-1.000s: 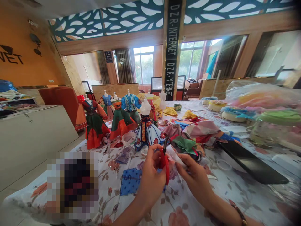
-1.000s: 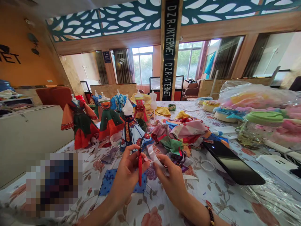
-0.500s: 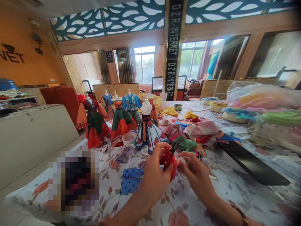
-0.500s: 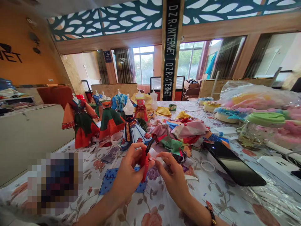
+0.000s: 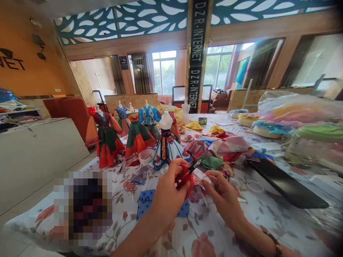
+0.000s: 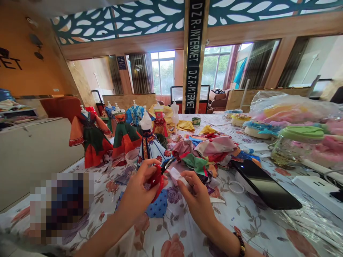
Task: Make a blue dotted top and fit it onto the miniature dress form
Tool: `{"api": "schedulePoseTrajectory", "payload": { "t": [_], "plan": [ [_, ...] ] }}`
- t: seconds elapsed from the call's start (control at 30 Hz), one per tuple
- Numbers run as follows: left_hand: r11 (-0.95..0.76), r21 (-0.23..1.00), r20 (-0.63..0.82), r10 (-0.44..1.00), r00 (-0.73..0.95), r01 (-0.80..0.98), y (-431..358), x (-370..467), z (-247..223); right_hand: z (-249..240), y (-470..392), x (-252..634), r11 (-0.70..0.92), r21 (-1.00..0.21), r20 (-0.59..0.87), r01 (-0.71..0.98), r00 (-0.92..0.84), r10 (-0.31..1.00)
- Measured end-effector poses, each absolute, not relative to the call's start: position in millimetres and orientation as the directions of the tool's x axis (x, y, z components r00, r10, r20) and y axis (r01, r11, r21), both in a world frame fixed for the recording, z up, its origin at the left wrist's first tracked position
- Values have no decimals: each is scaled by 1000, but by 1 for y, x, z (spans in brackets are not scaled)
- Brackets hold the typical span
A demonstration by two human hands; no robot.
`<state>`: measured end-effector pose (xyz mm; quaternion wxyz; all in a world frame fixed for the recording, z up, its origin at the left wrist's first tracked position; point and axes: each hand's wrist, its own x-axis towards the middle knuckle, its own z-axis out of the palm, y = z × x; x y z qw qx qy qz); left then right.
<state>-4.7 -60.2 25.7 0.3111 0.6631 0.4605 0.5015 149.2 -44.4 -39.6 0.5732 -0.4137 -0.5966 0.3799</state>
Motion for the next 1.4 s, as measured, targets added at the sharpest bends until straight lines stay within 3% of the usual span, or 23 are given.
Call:
{"api": "schedulePoseTrajectory", "payload": {
  "t": [0.43, 0.87, 1.4],
  "plan": [
    [-182, 954, 142, 974, 176, 239, -70, -39, 22, -36, -43, 150, 366, -930, 369, 44, 97, 924],
    [-309, 773, 189, 946, 263, 554, -68, -24, 3, -35, -43, 151, 372, -923, 359, -100, 124, 925],
    [-297, 771, 84, 924, 373, 564, -68, -20, 14, -37, -41, 152, 407, -906, 394, -114, 121, 911]
  ]
}}
